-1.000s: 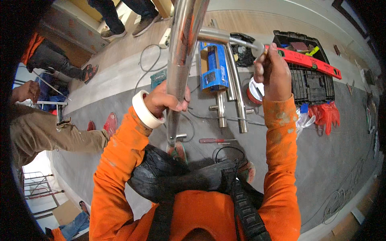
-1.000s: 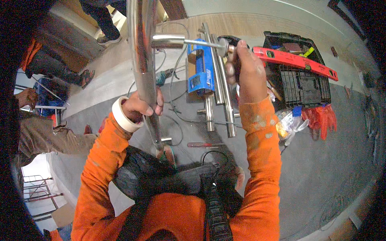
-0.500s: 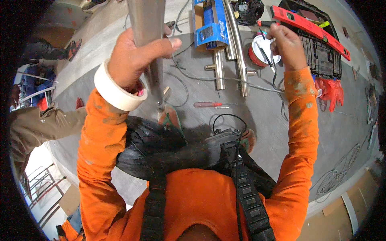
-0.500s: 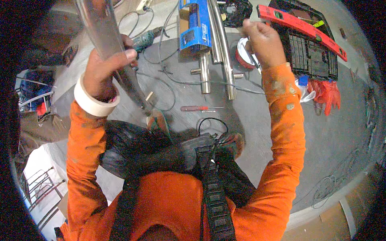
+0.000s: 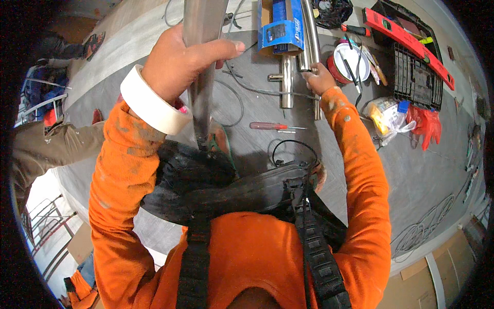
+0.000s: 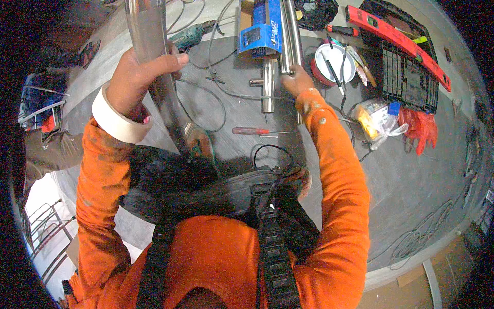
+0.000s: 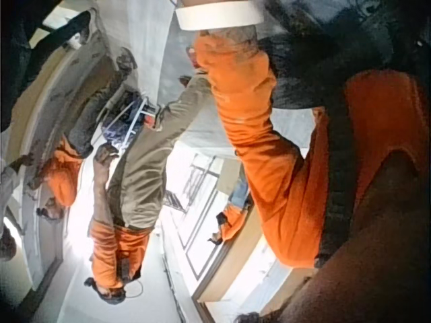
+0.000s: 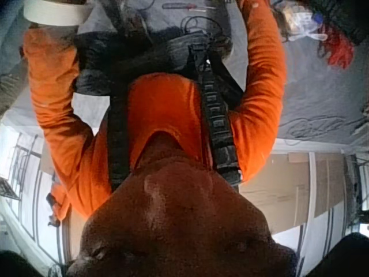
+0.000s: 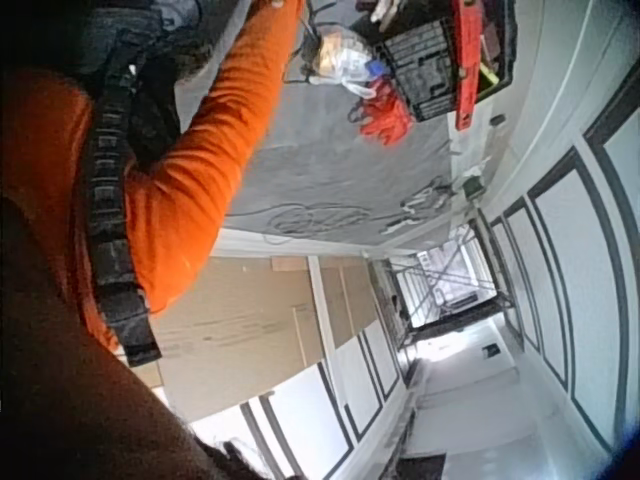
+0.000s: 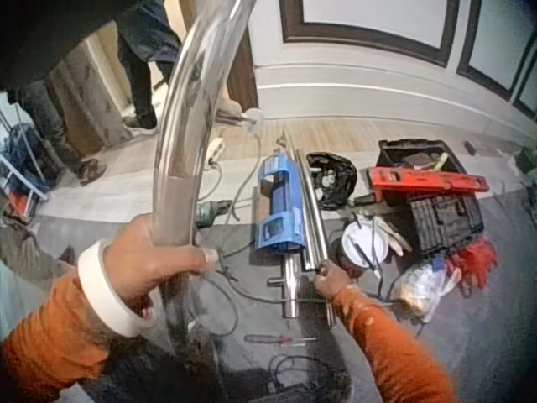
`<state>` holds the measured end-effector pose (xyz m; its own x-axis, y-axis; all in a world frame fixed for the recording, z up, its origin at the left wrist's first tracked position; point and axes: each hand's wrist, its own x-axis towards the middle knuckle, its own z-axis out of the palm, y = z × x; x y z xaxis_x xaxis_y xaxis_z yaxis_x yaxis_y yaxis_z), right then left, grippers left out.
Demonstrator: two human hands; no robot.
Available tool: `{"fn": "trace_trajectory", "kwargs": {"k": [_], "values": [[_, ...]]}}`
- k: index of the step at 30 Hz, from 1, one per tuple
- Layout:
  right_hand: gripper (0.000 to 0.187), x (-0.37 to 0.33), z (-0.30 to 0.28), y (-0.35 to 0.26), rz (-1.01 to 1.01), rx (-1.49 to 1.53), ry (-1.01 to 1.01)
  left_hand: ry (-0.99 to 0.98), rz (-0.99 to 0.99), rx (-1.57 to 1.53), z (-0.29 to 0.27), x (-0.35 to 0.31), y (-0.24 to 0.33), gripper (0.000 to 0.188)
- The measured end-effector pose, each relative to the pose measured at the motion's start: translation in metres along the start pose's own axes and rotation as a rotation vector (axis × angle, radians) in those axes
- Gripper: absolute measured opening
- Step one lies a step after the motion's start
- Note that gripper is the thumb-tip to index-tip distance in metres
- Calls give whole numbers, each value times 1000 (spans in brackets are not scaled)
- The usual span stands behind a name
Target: The person assembles a metal door handle by inserting a screw through the handle bracket and placing a plastic washer and metal cover onto the screw.
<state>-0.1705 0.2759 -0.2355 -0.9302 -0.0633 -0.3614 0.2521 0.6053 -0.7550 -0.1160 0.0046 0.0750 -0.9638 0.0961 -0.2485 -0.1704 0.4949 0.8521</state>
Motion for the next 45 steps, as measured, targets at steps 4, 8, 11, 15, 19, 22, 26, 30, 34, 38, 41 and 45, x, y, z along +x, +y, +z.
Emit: {"fn": "trace_trajectory", "kwargs": {"k": [4, 8, 11, 15, 19, 22, 26, 30, 34, 38, 41, 45], "values": [[97, 15, 16, -47, -8, 414, 145, -13, -21, 60, -4, -1, -7, 30], [107, 28, 22, -91, -344, 340, 318, 9, -18, 33, -6, -6, -9, 26], [83, 35, 44, -97, -336, -19, 217, -17, -84, 77, -13, -9, -9, 27], [74, 25, 52, -120, -241, -112, 115, 81, -83, 51, -18, -16, -18, 29], [75, 85, 5, -68, -346, 165, -162, 142, -107, 22, -14, -15, -10, 30], [36, 129, -30, -77, -98, 292, -206, 249, -208, -12, -26, -28, -20, 30], [27, 211, -28, -96, -58, 404, 354, 368, -294, -62, -43, -51, -35, 27], [31, 299, -83, -53, -83, -307, 491, 293, -322, -34, -61, -52, -29, 18], [31, 345, -91, -5, 31, -396, 440, 349, -498, -177, -64, -74, -41, 28], [32, 365, -103, 13, 61, -420, 441, 381, -321, -213, -59, -99, -57, 30], [32, 382, -115, 34, 81, -383, 444, 442, -352, -357, -53, -102, -60, 37], [34, 392, -119, 58, 100, -265, 446, 427, -352, -378, -57, -100, -63, 43]]}}
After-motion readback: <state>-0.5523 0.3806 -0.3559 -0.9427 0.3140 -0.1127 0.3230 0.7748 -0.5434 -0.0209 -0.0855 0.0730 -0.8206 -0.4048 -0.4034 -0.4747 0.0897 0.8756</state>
